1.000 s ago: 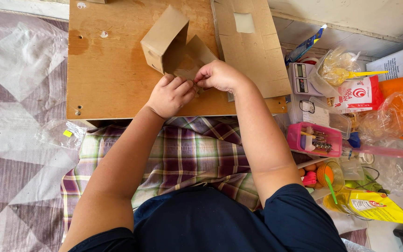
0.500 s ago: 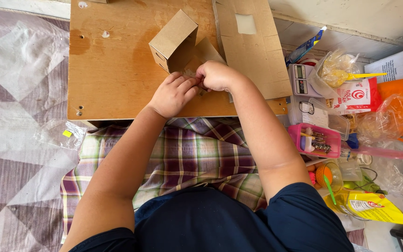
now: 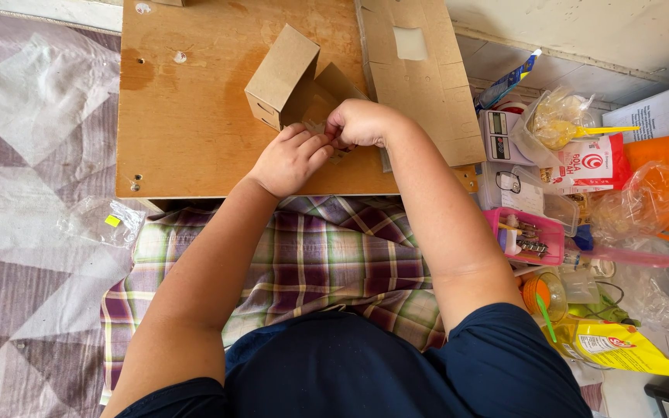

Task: Assembling a cardboard pastry box by folding along pre-scored lines and tucking in the flaps.

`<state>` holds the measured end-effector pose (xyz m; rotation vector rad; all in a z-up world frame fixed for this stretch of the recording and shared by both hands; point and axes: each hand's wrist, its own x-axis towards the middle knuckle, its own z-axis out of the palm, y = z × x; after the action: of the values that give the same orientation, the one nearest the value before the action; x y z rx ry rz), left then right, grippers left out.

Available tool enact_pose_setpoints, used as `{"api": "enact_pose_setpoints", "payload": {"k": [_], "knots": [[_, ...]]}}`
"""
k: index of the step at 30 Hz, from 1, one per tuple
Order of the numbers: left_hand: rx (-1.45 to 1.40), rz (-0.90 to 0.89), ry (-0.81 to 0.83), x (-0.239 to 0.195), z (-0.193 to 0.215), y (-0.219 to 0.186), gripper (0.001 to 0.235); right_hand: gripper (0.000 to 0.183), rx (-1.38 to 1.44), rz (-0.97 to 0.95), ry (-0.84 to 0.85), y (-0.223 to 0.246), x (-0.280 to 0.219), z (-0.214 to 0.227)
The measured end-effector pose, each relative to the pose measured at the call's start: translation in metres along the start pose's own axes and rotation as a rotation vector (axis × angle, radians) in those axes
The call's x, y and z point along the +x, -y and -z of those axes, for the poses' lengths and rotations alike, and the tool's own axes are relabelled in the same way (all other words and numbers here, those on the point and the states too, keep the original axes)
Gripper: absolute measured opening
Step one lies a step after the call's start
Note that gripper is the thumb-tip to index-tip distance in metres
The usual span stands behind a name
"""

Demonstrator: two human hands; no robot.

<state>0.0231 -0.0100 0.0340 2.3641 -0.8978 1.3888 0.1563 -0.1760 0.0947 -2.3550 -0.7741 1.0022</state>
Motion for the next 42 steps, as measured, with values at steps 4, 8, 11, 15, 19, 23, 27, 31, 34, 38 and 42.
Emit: {"api": "enact_pose_setpoints", "payload": {"k": [4, 8, 11, 15, 19, 23, 27, 31, 34, 38, 42], "knots": [[-0.001, 0.008, 0.01, 0.002, 0.002, 0.0, 0.021, 0.014, -0.056, -0.004, -0.004, -0.011, 0.011, -0.006], [-0.012, 0.009, 0.029, -0.001, -0.001, 0.0, 0.022, 0.031, -0.194, -0.009, 0.012, -0.002, 0.011, -0.007], [-0.005, 0.01, 0.029, -0.004, -0.005, 0.001, 0.023, 0.035, -0.313, 0.0, 0.025, 0.004, 0.01, -0.005], [-0.014, 0.013, 0.029, -0.007, -0.01, 0.001, 0.023, 0.033, -0.438, -0.008, 0.037, 0.01, 0.01, -0.005], [0.0, 0.014, 0.013, -0.008, -0.012, 0.002, 0.022, 0.038, -0.42, -0.035, 0.03, 0.03, -0.006, -0.004], [0.0, 0.03, 0.012, -0.006, -0.01, 0.002, 0.02, 0.044, -0.277, -0.058, -0.009, 0.021, -0.002, -0.005], [0.004, 0.037, 0.021, -0.006, -0.009, 0.001, 0.018, 0.047, -0.218, -0.075, -0.031, 0.02, -0.003, -0.01], [-0.008, 0.041, 0.022, -0.005, -0.01, 0.001, 0.018, 0.05, -0.253, -0.064, 0.035, 0.023, -0.001, -0.007], [0.0, 0.047, 0.024, -0.005, -0.01, -0.001, 0.017, 0.051, -0.348, -0.008, 0.084, 0.034, -0.004, -0.005], [0.0, 0.072, 0.047, -0.008, -0.014, 0.0, 0.018, 0.049, -0.445, 0.056, 0.111, 0.043, -0.015, 0.002], [-0.042, 0.07, 0.059, -0.01, -0.017, 0.001, 0.022, 0.043, -0.594, -0.006, -0.078, 0.06, -0.04, -0.003]]}}
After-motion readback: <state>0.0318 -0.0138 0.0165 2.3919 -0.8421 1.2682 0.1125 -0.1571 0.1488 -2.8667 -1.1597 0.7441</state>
